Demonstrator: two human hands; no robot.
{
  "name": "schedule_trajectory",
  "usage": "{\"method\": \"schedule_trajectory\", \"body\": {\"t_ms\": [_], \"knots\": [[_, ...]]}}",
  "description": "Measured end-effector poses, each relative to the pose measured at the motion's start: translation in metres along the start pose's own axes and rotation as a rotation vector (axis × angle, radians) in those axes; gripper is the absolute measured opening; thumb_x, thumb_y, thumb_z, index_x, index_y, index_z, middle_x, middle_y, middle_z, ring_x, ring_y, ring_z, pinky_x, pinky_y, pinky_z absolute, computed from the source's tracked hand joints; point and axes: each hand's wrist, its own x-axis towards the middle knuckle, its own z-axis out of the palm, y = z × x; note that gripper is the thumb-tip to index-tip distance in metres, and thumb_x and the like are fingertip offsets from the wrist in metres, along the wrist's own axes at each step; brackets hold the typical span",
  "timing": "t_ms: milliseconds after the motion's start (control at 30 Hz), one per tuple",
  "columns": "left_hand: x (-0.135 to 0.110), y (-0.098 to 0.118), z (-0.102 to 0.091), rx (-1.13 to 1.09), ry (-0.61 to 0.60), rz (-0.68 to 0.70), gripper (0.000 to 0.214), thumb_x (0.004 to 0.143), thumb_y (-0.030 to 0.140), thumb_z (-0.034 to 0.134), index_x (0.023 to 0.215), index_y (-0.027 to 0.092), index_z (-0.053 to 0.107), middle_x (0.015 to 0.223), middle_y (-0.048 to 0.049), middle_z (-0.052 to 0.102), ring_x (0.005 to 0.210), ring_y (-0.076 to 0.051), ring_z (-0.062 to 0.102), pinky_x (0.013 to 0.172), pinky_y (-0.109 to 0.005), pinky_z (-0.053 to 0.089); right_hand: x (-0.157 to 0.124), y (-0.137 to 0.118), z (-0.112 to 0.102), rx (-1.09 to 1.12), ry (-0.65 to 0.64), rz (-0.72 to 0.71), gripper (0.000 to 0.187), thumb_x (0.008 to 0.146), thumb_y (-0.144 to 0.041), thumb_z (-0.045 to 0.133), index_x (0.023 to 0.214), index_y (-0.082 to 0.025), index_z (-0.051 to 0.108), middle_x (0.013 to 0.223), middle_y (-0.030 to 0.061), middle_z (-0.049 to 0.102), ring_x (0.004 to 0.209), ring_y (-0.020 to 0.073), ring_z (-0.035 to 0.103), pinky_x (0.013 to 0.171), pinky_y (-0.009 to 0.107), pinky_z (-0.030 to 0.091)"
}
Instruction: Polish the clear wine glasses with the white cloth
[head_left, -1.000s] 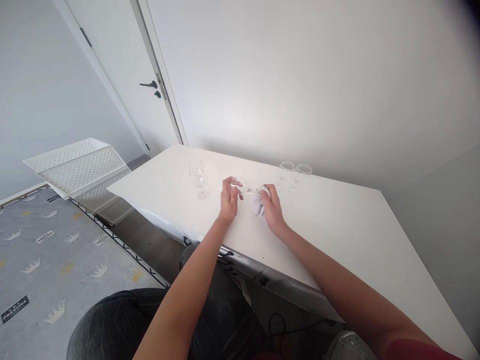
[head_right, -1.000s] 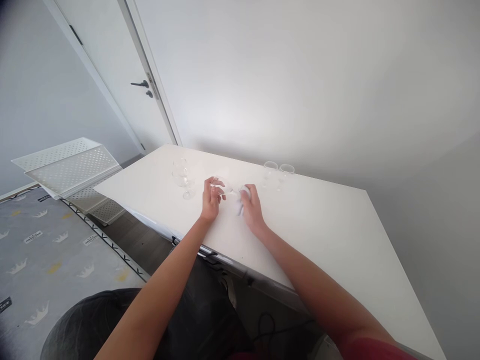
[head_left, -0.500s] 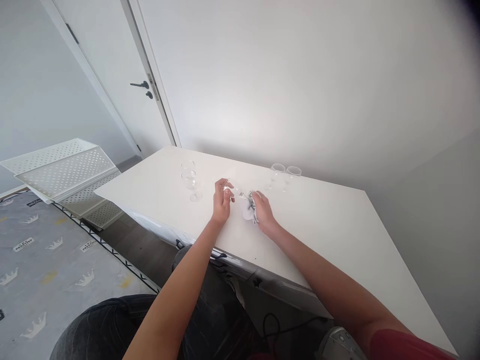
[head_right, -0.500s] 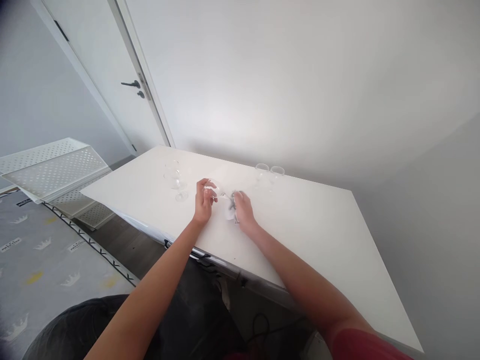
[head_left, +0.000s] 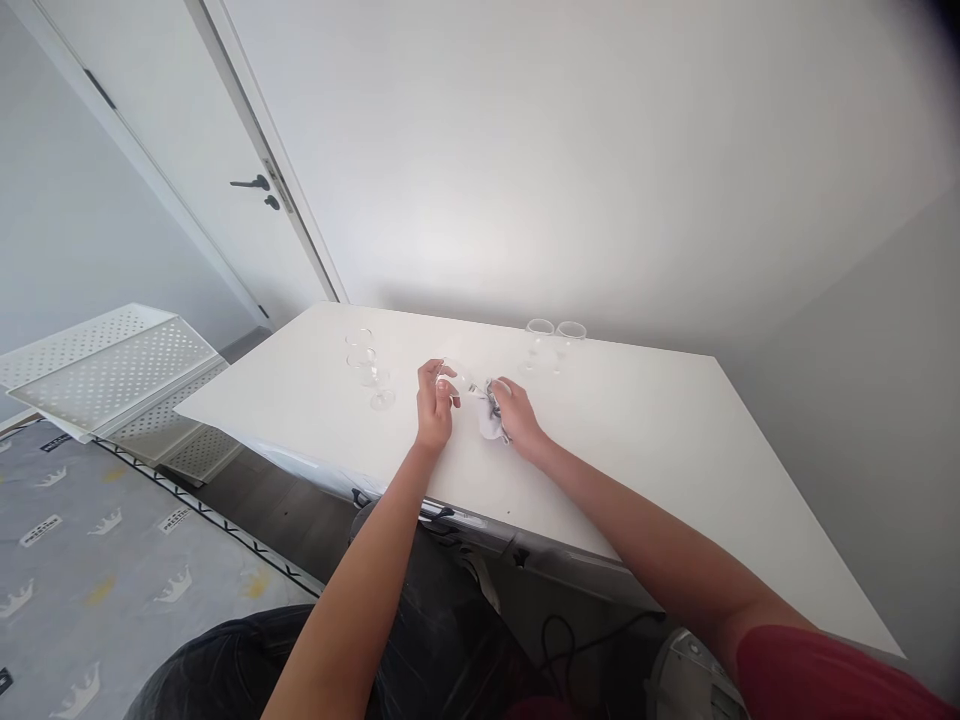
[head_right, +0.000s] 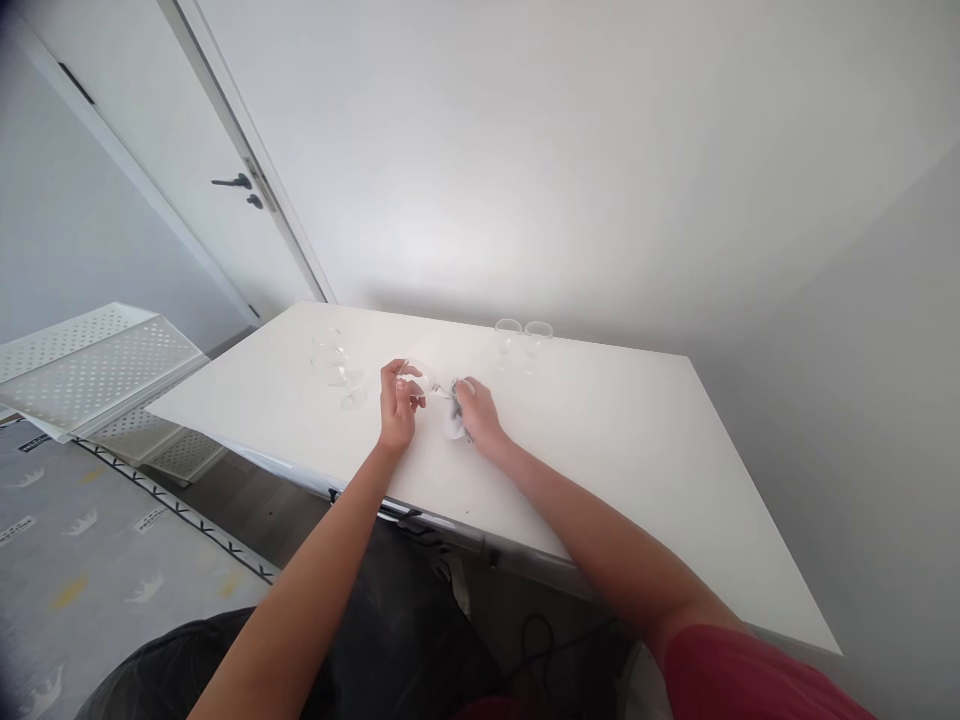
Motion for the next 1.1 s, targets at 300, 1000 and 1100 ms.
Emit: {"method": "schedule_trajectory", "body": {"t_ms": [300, 1000, 1100], "knots": [[0.000, 0.003, 0.001, -0.022, 0.027, -0.001, 0.043, 0.107, 0.060, 0.036, 0.132, 0.026, 0.046, 0.117, -0.0081, 0.059, 0.059, -0.008, 0.055, 0.052, -0.025, 0.044, -0.004, -0.003, -0.001, -0.266, 0.183, -0.341, 0.021, 0.094, -0.044, 0.054, 0.086, -0.025, 0.051, 0.079, 0.0006, 0.056, 0.072, 0.0171, 0.050, 0.070, 0.030, 0.043], [0.002, 0.011, -0.002, 0.072, 0.092, -0.002, 0.048, 0.099, 0.052, 0.061, 0.140, 0.029, 0.051, 0.120, -0.0079, 0.053, 0.067, -0.008, 0.053, 0.061, -0.026, 0.048, -0.031, -0.013, 0.008, -1.418, -0.245, -0.487, 0.055, 0.093, -0.023, 0.046, 0.147, -0.032, 0.054, 0.157, 0.0085, 0.046, 0.068, 0.0128, 0.063, 0.061, 0.031, 0.044], [0.001, 0.012, -0.001, 0.093, 0.047, -0.005, 0.052, 0.096, 0.051, 0.066, 0.141, 0.029, 0.052, 0.120, -0.0078, 0.054, 0.071, -0.010, 0.056, 0.065, -0.027, 0.051, -0.033, -0.016, 0.010, -1.545, -0.298, -0.411, 0.059, 0.094, -0.024, 0.044, 0.153, -0.030, 0.047, 0.158, 0.0111, 0.046, 0.072, 0.0178, 0.069, 0.063, 0.035, 0.048]]}}
